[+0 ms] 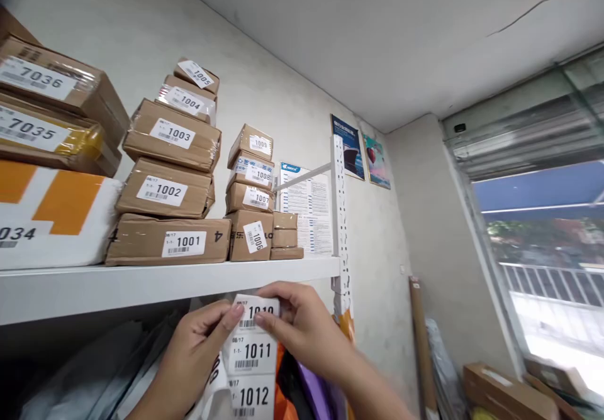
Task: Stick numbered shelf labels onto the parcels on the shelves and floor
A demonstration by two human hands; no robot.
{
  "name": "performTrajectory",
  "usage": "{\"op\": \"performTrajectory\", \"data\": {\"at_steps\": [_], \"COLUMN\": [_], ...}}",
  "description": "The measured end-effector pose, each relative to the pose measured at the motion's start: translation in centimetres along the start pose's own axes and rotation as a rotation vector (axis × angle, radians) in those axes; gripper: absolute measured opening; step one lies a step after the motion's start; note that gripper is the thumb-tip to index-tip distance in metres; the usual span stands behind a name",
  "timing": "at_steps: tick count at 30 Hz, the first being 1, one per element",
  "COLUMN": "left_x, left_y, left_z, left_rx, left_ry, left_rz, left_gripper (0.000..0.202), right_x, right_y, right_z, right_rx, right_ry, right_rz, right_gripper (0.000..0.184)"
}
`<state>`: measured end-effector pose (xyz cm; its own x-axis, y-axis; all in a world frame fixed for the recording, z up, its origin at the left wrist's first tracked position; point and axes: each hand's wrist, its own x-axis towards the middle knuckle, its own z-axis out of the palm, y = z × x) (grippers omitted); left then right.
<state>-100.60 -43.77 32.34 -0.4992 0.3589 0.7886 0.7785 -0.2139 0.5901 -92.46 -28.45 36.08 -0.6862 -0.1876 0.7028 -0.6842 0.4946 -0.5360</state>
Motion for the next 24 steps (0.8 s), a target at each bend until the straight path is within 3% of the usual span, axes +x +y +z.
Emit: {"op": "performTrajectory", "data": {"at_steps": [5,8,13,16,18,22,24], "left_x": [-0.2,-0.2,0.7,1.4,2.0,3.6,4.4], "left_y": [-2.0,-2.9,-3.7,-3.3,-2.3,1.2,2.8], "left_z": [3.6,5.4,6.6,5.8,4.7,3.3,3.6], "left_rx": [-0.314,-0.307,0.029,0.156,0.308,0.903,1.217], "left_ry": [-0.082,-0.056,0.119,0.082,0.047,0.018,0.016], "left_rz": [-0.158,-0.172,-0.074,-0.034,0.017,0.071,0.025], "left_gripper": [0.035,0.038,0.048,0.053,0.055,0.039,0.046], "right_x": [-2.5,-3.0,-2.9,-1.1,0.7,4.6,6.2], "right_y": [3.7,5.0,6.1,6.3,6.4,6.4,6.2], "right_z": [0.1,-0.3,-0.3,-1.6,-3.3,-6.1,-6.7], "right_rx": [0.278,0.344,0.229,0.195,0.319,0.561,0.566], "right_ry": [0.277,0.436,0.624,0.725,0.782,0.672,0.605], "right_rz": [0.101,0.149,0.059,-0.036,-0.088,-0.104,-0.083], "right_gripper": [0.031,0.035,0.032,0.03,0.031,0.038,0.04]}}
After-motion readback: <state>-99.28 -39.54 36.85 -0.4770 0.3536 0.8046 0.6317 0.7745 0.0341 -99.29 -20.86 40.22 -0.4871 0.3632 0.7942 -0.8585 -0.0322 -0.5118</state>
